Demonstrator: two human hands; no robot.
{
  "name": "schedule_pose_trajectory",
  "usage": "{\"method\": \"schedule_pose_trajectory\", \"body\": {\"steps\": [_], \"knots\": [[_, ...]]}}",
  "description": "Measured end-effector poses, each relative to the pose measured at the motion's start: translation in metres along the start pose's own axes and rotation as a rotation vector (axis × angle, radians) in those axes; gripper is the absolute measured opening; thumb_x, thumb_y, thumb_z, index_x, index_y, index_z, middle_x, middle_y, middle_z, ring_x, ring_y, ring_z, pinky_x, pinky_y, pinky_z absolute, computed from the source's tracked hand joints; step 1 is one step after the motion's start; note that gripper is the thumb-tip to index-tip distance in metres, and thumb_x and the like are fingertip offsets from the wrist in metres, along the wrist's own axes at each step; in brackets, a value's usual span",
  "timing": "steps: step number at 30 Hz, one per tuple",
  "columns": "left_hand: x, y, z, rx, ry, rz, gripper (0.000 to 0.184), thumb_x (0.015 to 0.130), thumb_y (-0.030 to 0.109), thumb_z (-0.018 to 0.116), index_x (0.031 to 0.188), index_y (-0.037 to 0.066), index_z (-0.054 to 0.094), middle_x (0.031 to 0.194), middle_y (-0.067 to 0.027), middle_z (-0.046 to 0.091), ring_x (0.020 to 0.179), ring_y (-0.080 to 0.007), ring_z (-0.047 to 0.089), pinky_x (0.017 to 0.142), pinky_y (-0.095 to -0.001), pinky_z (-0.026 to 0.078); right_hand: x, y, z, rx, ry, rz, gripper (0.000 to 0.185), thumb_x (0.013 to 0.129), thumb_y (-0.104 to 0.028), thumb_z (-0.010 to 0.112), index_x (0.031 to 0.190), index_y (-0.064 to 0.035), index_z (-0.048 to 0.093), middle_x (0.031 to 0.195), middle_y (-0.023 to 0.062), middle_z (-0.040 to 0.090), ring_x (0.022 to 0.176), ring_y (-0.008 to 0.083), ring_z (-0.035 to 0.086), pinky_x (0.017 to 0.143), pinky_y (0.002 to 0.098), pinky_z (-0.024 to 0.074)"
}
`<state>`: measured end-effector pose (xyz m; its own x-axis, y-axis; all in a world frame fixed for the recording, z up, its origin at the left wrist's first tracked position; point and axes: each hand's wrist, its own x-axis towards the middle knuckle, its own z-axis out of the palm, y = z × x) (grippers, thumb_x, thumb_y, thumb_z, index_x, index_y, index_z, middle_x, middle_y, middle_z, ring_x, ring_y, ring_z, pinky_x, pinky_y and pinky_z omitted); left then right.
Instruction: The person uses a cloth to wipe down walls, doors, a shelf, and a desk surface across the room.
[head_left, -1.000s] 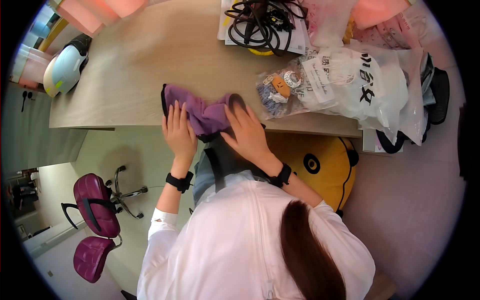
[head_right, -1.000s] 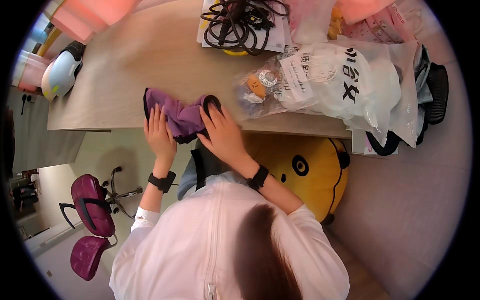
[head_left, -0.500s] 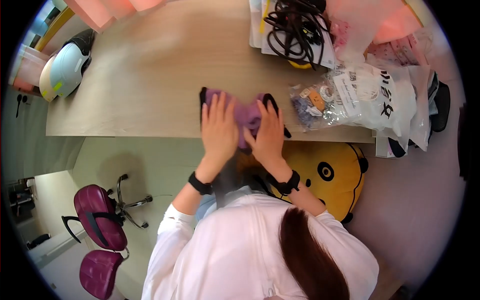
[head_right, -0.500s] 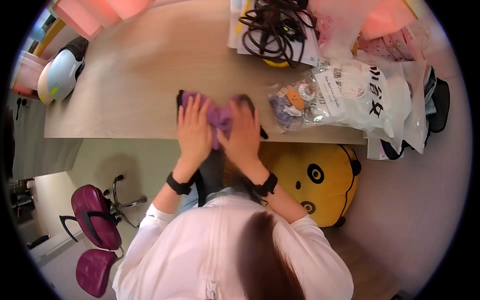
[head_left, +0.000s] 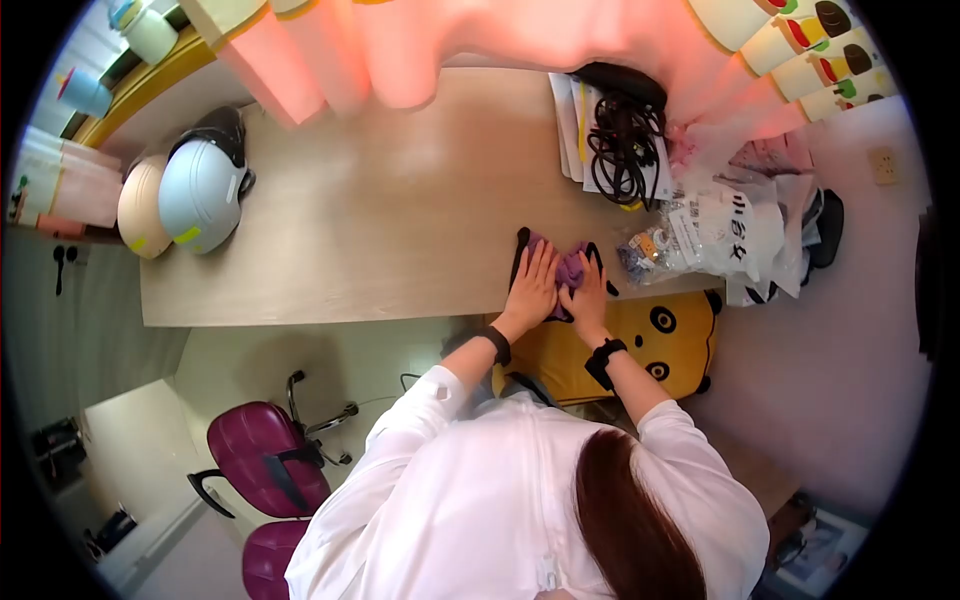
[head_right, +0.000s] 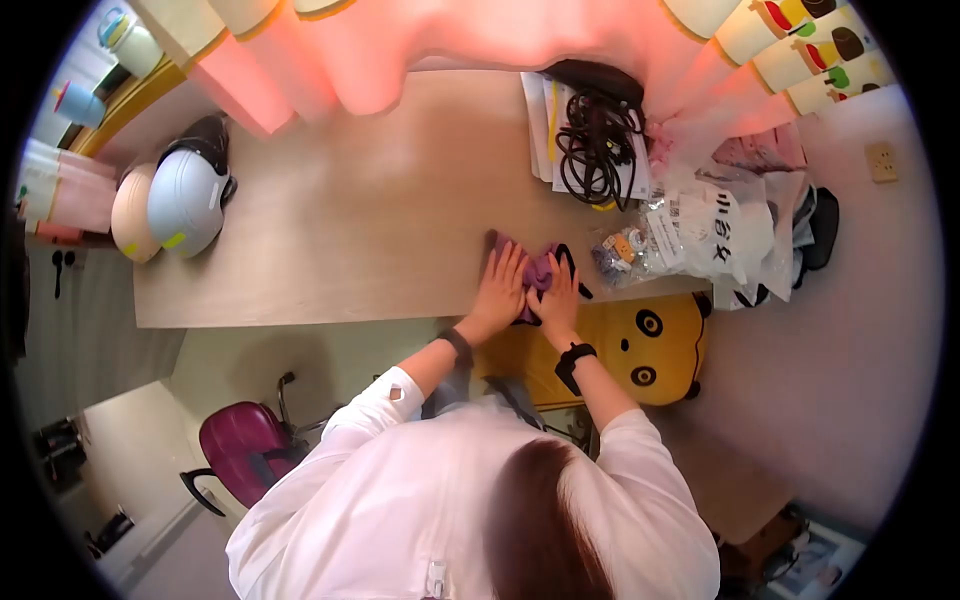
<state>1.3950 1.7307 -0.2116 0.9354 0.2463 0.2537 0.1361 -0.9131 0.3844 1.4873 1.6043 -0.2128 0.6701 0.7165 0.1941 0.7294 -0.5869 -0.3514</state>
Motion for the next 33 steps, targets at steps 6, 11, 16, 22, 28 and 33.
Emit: {"method": "schedule_pose_trajectory", "body": {"steps": [6,11,16,22,28,33], "knots": [[-0.013,-0.022,-0.015,-0.069,-0.100,0.033,0.058,0.085,0.025,0.050,0.135,-0.002,0.039,0.144,-0.0169,0.034,0.138,-0.0304,0.024,0.114,-0.0473,0.014,-0.001,-0.056,-0.008,-0.139,-0.152,0.282,0.070,0.077,-0.031,0.056,0.136,-0.0002,0.035,0.137,0.0255,0.039,0.131,0.0363,0.033,0.107,0.0507,0.0270],[-0.056,-0.065,-0.051,-0.097,-0.104,-0.004,0.059,0.081,0.024,0.053,0.134,0.001,0.041,0.144,-0.0170,0.035,0.137,-0.0316,0.026,0.113,-0.0482,0.017,-0.008,-0.122,-0.012,-0.052,-0.256,0.223,0.070,0.080,-0.033,0.059,0.137,-0.0014,0.033,0.136,0.0267,0.040,0.128,0.0381,0.037,0.106,0.0502,0.0286],[-0.087,-0.075,-0.057,0.049,-0.038,0.031,0.059,0.080,0.023,0.053,0.134,0.003,0.041,0.142,-0.0169,0.036,0.137,-0.0315,0.027,0.113,-0.0469,0.018,-0.033,-0.148,-0.001,0.034,-0.178,0.201,0.069,0.081,-0.030,0.060,0.137,-0.0014,0.032,0.134,0.0268,0.041,0.129,0.0378,0.037,0.106,0.0492,0.0293],[-0.097,-0.080,-0.047,0.130,0.026,0.094,0.054,0.080,0.020,0.051,0.130,0.002,0.044,0.139,-0.0156,0.039,0.134,-0.0326,0.030,0.111,-0.0470,0.021,-0.049,-0.154,-0.027,0.149,-0.240,0.269,0.046,0.075,-0.019,0.059,0.116,0.0001,0.048,0.117,0.0228,0.055,0.105,0.0382,0.055,0.090,0.0445,0.0444],[-0.150,-0.102,-0.076,0.210,-0.001,0.034,0.057,0.081,0.019,0.053,0.134,0.005,0.039,0.142,-0.0127,0.037,0.135,-0.0318,0.028,0.111,-0.0455,0.023,-0.099,-0.183,-0.004,0.171,-0.383,0.270,0.046,0.077,-0.021,0.057,0.116,-0.0001,0.046,0.107,0.0230,0.060,0.095,0.0375,0.059,0.081,0.0464,0.0481],[-0.205,-0.148,-0.112,0.317,-0.035,-0.159,0.064,0.083,0.023,0.054,0.140,0.006,0.031,0.146,-0.0161,0.030,0.138,-0.0341,0.023,0.112,-0.0452,0.019,-0.138,-0.235,-0.018,0.489,-0.410,0.342,0.047,0.080,-0.025,0.057,0.122,-0.0066,0.046,0.103,0.0210,0.063,0.094,0.0376,0.061,0.077,0.0466,0.0488]]}}
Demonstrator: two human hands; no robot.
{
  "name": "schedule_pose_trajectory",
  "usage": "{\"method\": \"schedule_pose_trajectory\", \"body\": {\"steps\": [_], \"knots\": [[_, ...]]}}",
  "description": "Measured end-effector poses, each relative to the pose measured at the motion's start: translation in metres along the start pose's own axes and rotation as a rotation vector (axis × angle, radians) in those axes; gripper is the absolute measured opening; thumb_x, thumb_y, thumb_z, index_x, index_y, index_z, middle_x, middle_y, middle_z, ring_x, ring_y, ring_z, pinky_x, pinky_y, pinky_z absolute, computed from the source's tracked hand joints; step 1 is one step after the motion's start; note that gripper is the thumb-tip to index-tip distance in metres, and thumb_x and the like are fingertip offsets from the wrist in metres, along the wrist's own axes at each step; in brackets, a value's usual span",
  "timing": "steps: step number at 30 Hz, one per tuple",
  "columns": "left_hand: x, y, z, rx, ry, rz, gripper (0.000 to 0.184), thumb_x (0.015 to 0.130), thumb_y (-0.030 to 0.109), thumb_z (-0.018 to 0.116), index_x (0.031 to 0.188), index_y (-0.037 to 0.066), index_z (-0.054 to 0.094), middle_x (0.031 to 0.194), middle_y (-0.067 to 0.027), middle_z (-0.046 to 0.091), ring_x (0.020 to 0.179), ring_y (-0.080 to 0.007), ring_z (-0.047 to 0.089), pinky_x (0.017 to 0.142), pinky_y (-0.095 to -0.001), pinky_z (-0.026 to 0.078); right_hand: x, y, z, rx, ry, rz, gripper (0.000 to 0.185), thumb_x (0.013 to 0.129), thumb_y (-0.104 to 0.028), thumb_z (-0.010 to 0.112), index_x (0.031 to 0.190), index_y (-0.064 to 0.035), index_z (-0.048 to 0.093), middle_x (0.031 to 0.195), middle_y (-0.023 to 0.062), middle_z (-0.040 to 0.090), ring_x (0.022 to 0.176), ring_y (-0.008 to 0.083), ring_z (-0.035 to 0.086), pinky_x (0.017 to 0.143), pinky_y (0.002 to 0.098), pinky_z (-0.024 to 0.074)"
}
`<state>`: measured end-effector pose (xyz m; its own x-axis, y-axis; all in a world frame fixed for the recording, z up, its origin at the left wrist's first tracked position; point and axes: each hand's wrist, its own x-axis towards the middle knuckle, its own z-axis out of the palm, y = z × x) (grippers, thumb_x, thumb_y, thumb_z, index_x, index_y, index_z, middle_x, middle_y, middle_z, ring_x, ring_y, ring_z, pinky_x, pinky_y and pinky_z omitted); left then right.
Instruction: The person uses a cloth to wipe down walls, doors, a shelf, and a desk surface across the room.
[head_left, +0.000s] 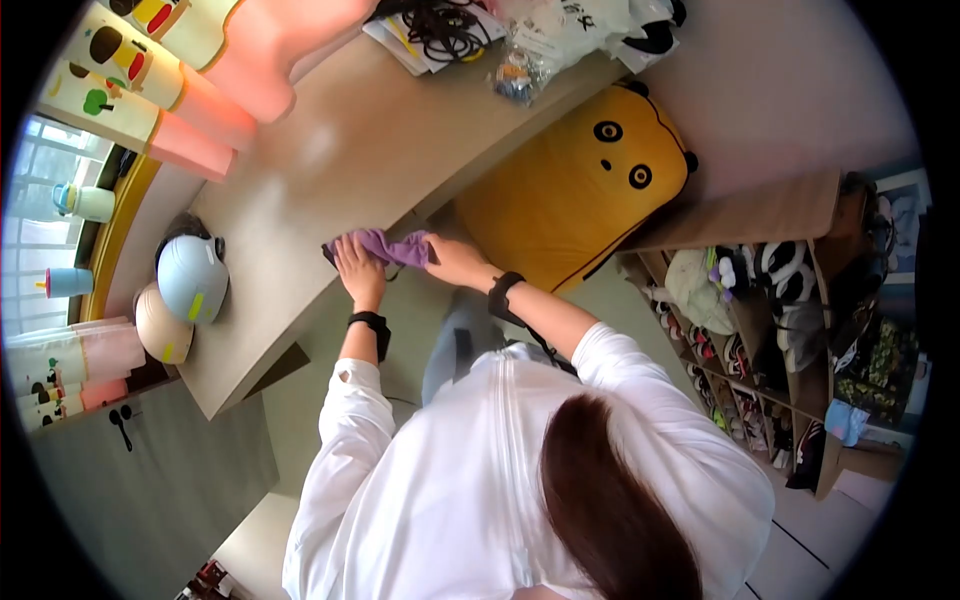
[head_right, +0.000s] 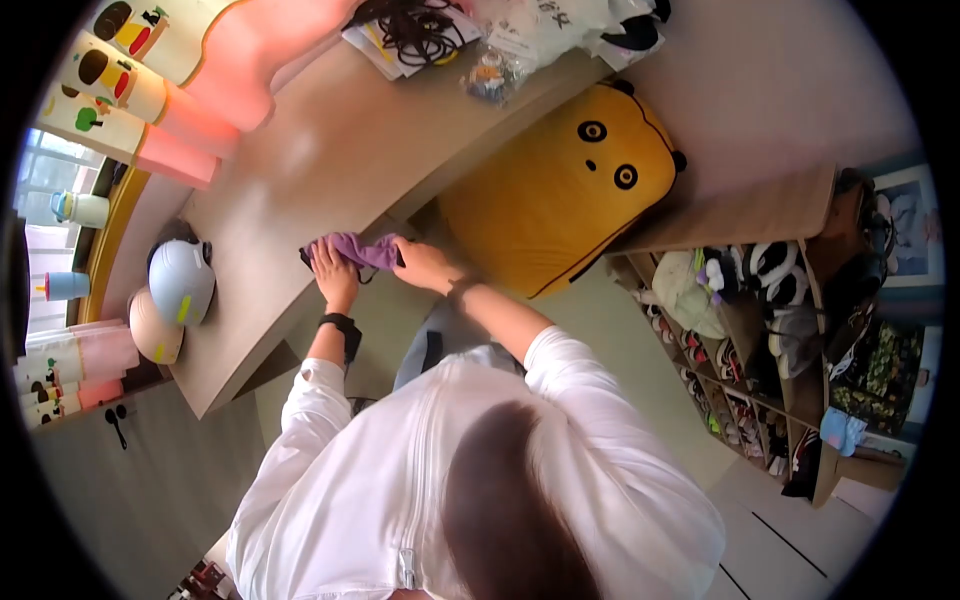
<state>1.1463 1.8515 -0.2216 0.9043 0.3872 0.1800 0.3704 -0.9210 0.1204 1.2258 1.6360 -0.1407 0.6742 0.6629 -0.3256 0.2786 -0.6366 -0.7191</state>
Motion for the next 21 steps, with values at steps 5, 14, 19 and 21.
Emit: {"method": "schedule_pose_trajectory", "body": {"steps": [5,14,19,21], "knots": [[-0.009,-0.022,-0.010,-0.063,-0.104,-0.061,0.070,0.087,0.040,0.054,0.142,0.005,0.028,0.149,-0.0187,0.025,0.139,-0.0356,0.020,0.112,-0.0464,0.018,-0.021,-0.006,-0.003,0.129,0.121,-0.185,0.052,0.079,-0.028,0.061,0.124,-0.0077,0.044,0.106,0.0203,0.063,0.095,0.0372,0.061,0.078,0.0465,0.0487],[-0.009,-0.008,-0.008,-0.024,-0.006,-0.136,0.077,0.088,0.054,0.048,0.143,0.004,0.028,0.148,-0.0229,0.024,0.138,-0.0388,0.019,0.110,-0.0506,0.019,0.003,-0.038,0.002,-0.089,0.107,-0.222,0.068,0.078,-0.022,0.061,0.136,-0.0013,0.033,0.127,0.0233,0.050,0.117,0.0363,0.049,0.098,0.0431,0.0400],[0.023,-0.042,-0.014,-0.026,-0.085,-0.317,0.084,0.084,0.060,0.050,0.143,0.003,0.029,0.148,-0.0259,0.021,0.139,-0.0400,0.017,0.109,-0.0544,0.017,0.048,-0.061,0.032,-0.289,0.019,-0.199,0.080,0.076,-0.026,0.064,0.141,-0.0006,0.024,0.137,0.0246,0.040,0.130,0.0356,0.036,0.108,0.0424,0.0299],[0.038,-0.056,-0.013,-0.013,-0.108,-0.300,0.086,0.083,0.062,0.051,0.143,0.003,0.029,0.148,-0.0262,0.021,0.139,-0.0407,0.016,0.109,-0.0557,0.017,0.067,-0.066,0.037,-0.371,-0.075,-0.094,0.081,0.077,-0.028,0.064,0.142,-0.0006,0.023,0.138,0.0240,0.040,0.131,0.0345,0.035,0.108,0.0421,0.0291]]}}
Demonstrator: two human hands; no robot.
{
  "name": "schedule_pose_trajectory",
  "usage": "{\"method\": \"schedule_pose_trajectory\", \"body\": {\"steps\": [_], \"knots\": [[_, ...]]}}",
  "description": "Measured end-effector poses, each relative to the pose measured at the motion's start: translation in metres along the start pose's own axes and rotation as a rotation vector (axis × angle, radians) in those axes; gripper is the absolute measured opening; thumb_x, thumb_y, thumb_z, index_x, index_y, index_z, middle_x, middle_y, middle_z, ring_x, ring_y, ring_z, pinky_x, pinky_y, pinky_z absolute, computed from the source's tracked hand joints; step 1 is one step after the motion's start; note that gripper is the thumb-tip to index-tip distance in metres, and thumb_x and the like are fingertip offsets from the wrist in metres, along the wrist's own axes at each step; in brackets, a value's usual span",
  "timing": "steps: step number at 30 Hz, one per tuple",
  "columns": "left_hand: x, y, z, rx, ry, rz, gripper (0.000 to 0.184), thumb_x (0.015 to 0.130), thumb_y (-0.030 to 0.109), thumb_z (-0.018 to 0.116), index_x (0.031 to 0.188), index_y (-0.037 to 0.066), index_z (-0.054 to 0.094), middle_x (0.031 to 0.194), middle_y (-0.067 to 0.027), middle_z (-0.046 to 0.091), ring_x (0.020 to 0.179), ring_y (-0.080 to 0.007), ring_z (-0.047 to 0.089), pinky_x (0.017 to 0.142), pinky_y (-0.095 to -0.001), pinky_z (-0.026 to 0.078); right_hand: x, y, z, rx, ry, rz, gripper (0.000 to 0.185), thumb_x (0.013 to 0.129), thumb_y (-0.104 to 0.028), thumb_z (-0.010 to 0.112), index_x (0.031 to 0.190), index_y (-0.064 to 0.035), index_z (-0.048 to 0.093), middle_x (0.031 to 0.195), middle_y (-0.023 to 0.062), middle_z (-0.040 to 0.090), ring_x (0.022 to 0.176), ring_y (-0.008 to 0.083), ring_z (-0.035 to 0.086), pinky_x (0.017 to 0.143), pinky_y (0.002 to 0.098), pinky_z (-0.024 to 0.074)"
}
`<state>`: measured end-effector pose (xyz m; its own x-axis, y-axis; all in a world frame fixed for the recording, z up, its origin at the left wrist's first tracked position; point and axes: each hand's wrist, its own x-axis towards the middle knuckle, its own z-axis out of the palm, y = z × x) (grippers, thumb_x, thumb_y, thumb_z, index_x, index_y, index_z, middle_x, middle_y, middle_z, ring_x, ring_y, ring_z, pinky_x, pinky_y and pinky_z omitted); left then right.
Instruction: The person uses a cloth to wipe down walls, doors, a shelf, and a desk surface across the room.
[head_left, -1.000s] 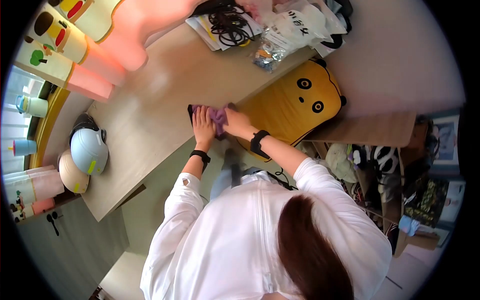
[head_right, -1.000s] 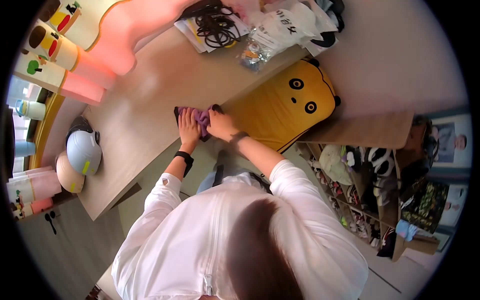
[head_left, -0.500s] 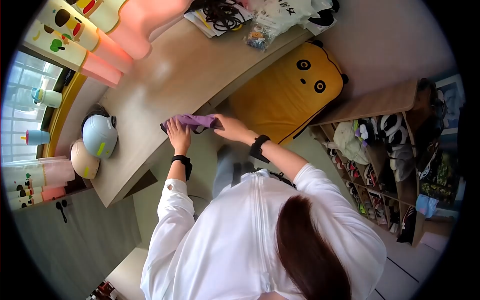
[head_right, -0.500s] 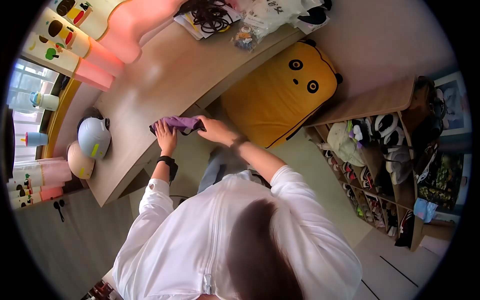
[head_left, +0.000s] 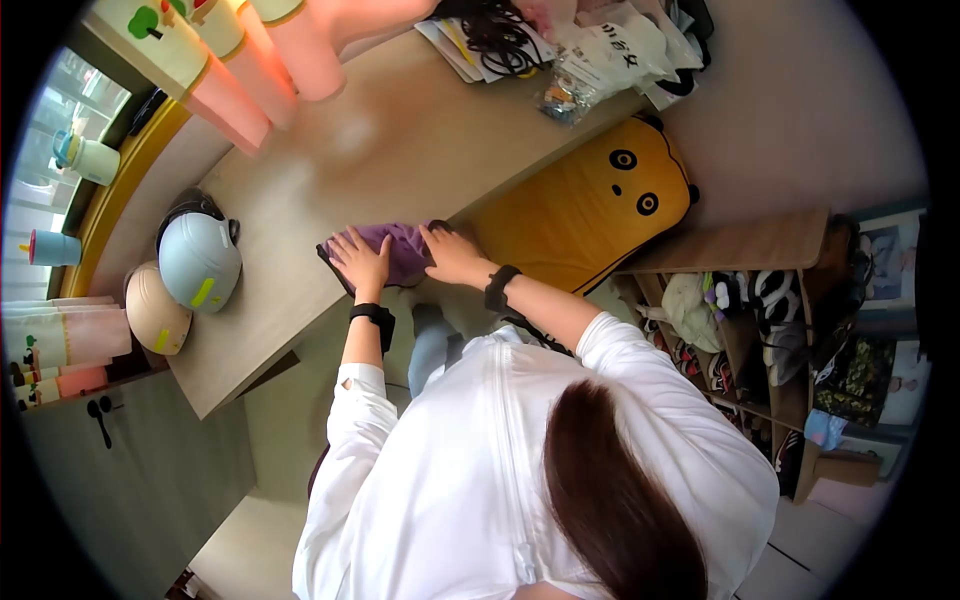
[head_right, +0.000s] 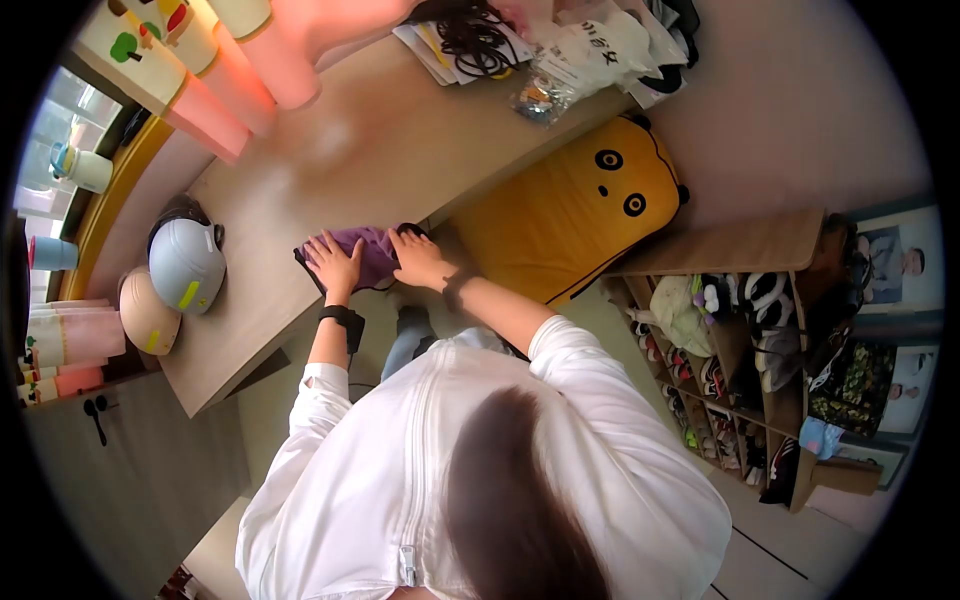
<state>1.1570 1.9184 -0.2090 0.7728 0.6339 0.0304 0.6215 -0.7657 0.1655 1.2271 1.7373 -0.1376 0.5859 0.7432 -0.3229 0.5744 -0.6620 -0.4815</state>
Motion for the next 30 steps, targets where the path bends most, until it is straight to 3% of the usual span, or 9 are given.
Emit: {"method": "schedule_pose_trajectory", "body": {"steps": [6,10,15,20,24,27,30], "knots": [[0.034,-0.016,0.005,-0.051,0.063,0.101,0.088,0.083,0.062,0.049,0.143,0.002,0.027,0.150,-0.0266,0.015,0.140,-0.0415,0.010,0.108,-0.0599,0.012,0.059,-0.010,-0.005,-0.041,-0.150,0.196,0.093,0.079,-0.044,0.064,0.143,0.0039,0.017,0.142,0.0260,0.033,0.135,0.0353,0.030,0.110,0.0408,0.0258],[0.039,-0.014,0.007,-0.084,-0.002,0.097,0.089,0.083,0.060,0.050,0.144,0.001,0.024,0.151,-0.0275,0.009,0.140,-0.0437,0.004,0.109,-0.0613,0.005,0.079,-0.013,0.005,-0.028,-0.028,0.177,0.104,0.074,-0.048,0.067,0.142,0.0088,0.014,0.140,0.0328,0.030,0.134,0.0406,0.027,0.111,0.0412,0.0242],[0.048,-0.011,0.009,-0.087,-0.028,0.171,0.089,0.084,0.058,0.049,0.145,0.000,0.021,0.151,-0.0287,0.007,0.140,-0.0451,0.003,0.108,-0.0620,0.004,0.121,0.004,-0.002,-0.054,-0.073,0.108,0.113,0.065,-0.048,0.072,0.142,0.0090,0.013,0.141,0.0365,0.023,0.135,0.0435,0.023,0.112,0.0413,0.0220],[0.073,0.005,0.009,-0.112,-0.035,0.194,0.088,0.084,0.056,0.051,0.144,-0.001,0.021,0.150,-0.0297,0.008,0.139,-0.0463,0.005,0.108,-0.0627,0.005,0.162,0.010,-0.024,-0.162,-0.101,0.088,0.109,0.066,-0.044,0.072,0.144,0.0048,0.014,0.142,0.0330,0.023,0.134,0.0407,0.025,0.111,0.0412,0.0234],[0.081,0.016,0.004,-0.118,-0.064,0.147,0.088,0.084,0.054,0.051,0.145,-0.002,0.019,0.150,-0.0296,0.006,0.139,-0.0466,0.004,0.108,-0.0628,0.006,0.180,0.019,-0.026,-0.243,0.053,-0.029,0.103,0.064,-0.039,0.072,0.143,0.0022,0.020,0.139,0.0291,0.031,0.131,0.0387,0.030,0.110,0.0402,0.0257],[0.094,0.036,0.001,-0.018,-0.108,0.113,0.089,0.083,0.053,0.052,0.145,-0.002,0.018,0.150,-0.0301,0.005,0.139,-0.0474,0.003,0.107,-0.0635,0.006,0.193,0.009,-0.059,-0.100,-0.092,-0.048,0.111,0.060,-0.037,0.077,0.145,-0.0031,0.015,0.142,0.0314,0.026,0.136,0.0400,0.024,0.112,0.0454,0.0223],[0.113,0.056,0.015,0.120,-0.136,0.124,0.091,0.082,0.051,0.054,0.145,-0.004,0.016,0.149,-0.0321,0.004,0.138,-0.0492,0.001,0.106,-0.0651,0.006,0.213,0.023,-0.056,-0.134,0.012,-0.166,0.105,0.057,-0.024,0.075,0.144,-0.0045,0.019,0.141,0.0291,0.030,0.135,0.0389,0.027,0.111,0.0437,0.0229]]}}
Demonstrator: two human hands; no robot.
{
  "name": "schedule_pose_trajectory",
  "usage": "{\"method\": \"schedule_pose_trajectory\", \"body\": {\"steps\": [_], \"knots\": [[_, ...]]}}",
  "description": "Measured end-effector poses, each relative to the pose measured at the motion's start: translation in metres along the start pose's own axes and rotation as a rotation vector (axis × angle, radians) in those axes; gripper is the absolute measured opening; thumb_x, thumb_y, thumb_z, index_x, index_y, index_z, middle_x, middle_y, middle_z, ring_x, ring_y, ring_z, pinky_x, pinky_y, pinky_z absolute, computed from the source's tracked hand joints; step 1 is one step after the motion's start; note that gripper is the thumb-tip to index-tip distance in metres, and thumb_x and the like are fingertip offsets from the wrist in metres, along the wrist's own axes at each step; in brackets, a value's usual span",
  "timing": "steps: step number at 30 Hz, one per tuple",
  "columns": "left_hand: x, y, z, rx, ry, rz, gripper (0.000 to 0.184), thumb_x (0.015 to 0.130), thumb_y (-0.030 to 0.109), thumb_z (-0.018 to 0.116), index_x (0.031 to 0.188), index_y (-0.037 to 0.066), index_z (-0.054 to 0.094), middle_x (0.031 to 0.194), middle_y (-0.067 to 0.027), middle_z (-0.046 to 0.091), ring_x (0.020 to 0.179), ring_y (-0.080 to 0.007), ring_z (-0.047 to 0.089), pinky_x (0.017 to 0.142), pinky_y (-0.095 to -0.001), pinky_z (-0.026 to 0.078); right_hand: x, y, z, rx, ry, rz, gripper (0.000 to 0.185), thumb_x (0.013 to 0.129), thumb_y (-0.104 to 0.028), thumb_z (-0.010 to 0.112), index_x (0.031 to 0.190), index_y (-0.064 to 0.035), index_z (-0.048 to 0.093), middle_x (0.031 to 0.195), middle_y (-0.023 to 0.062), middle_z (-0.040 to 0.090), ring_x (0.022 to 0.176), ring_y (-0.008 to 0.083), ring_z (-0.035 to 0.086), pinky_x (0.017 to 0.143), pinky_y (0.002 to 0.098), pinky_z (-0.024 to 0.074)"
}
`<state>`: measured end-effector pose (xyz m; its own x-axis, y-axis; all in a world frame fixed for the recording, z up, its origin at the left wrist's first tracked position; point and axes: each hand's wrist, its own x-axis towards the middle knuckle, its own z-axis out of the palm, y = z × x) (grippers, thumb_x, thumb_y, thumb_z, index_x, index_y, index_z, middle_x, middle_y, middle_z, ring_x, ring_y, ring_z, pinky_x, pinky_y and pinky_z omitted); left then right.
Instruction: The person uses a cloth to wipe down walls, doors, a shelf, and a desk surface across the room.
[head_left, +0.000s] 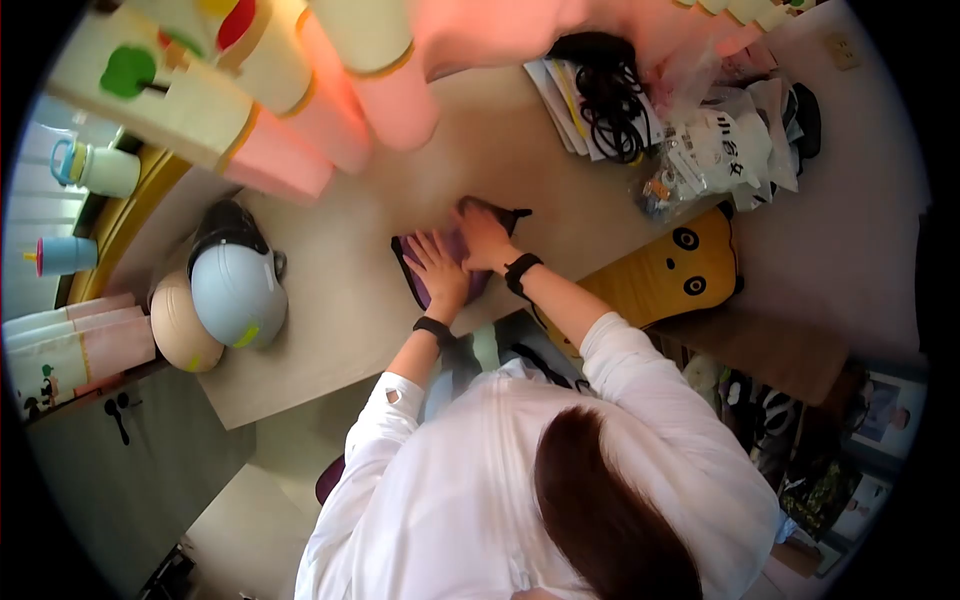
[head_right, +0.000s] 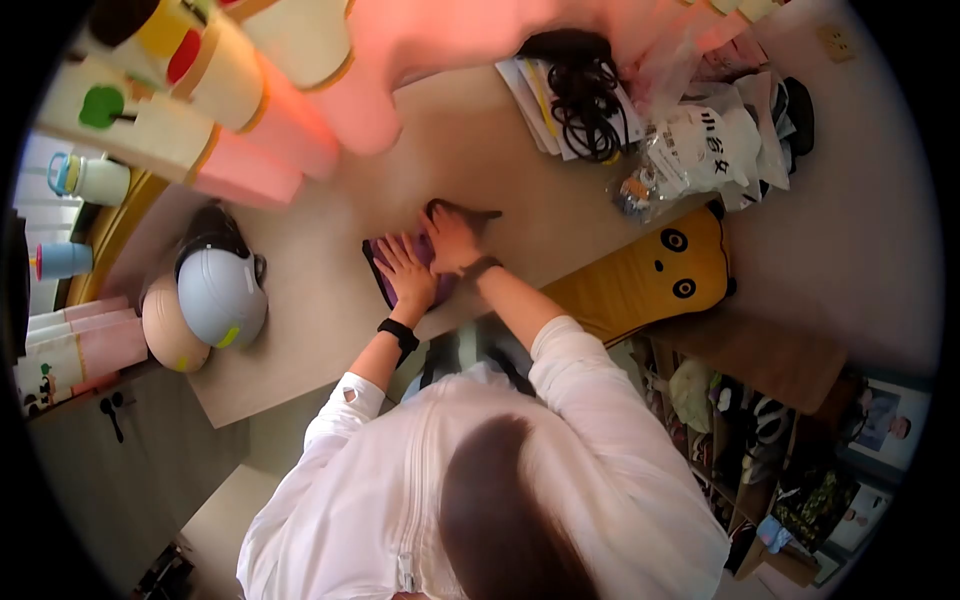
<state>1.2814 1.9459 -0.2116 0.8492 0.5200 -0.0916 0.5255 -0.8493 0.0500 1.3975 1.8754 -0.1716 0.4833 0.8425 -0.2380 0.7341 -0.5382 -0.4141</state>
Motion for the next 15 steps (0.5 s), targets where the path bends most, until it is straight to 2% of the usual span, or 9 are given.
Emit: {"method": "schedule_pose_trajectory", "body": {"steps": [2,5,8,11,14,15], "knots": [[0.014,0.011,0.004,0.086,0.035,0.002,0.092,0.081,0.049,0.055,0.144,-0.006,0.016,0.149,-0.0336,0.003,0.138,-0.0505,-0.001,0.105,-0.0660,0.006,0.014,0.011,0.002,0.006,0.061,-0.037,0.102,0.055,-0.016,0.071,0.144,-0.0065,0.022,0.141,0.0255,0.034,0.135,0.0353,0.028,0.111,0.0438,0.0236],[0.037,0.022,-0.012,-0.069,-0.085,-0.015,0.079,0.085,0.041,0.051,0.142,-0.006,0.023,0.149,-0.0320,0.008,0.137,-0.0508,0.004,0.105,-0.0664,0.006,0.036,0.033,0.004,0.027,0.129,-0.112,0.098,0.058,-0.018,0.070,0.144,-0.0076,0.024,0.141,0.0228,0.036,0.136,0.0322,0.028,0.110,0.0444,0.0227],[0.061,0.028,-0.008,0.046,-0.045,-0.006,0.076,0.085,0.037,0.050,0.141,-0.006,0.025,0.148,-0.0324,0.012,0.137,-0.0503,0.005,0.105,-0.0652,0.008,0.062,0.053,0.004,0.031,0.189,-0.184,0.092,0.063,-0.021,0.068,0.144,-0.0084,0.025,0.142,0.0194,0.036,0.137,0.0301,0.026,0.111,0.0443,0.0199],[0.085,0.026,0.000,0.010,0.021,-0.020,0.073,0.085,0.035,0.049,0.141,-0.006,0.025,0.146,-0.0323,0.016,0.137,-0.0501,0.008,0.105,-0.0641,0.011,0.085,0.064,-0.012,0.023,0.122,-0.235,0.087,0.068,-0.023,0.066,0.144,-0.0089,0.026,0.143,0.0177,0.036,0.138,0.0287,0.027,0.111,0.0437,0.0172],[0.109,0.018,0.006,0.175,-0.079,-0.033,0.082,0.088,0.049,0.044,0.143,-0.006,0.016,0.149,-0.0315,0.009,0.138,-0.0494,0.003,0.106,-0.0636,0.007,0.108,0.068,-0.026,0.037,0.060,-0.232,0.089,0.067,-0.024,0.066,0.145,-0.0094,0.025,0.144,0.0170,0.035,0.138,0.0268,0.026,0.112,0.0440,0.0159],[0.115,0.014,0.008,0.182,-0.085,-0.037,0.082,0.088,0.049,0.044,0.144,-0.006,0.015,0.149,-0.0315,0.009,0.138,-0.0490,0.003,0.106,-0.0631,0.007,0.115,0.069,-0.028,0.043,0.052,-0.231,0.089,0.067,-0.024,0.066,0.145,-0.0094,0.025,0.144,0.0171,0.035,0.139,0.0265,0.025,0.112,0.0441,0.0155]]}}
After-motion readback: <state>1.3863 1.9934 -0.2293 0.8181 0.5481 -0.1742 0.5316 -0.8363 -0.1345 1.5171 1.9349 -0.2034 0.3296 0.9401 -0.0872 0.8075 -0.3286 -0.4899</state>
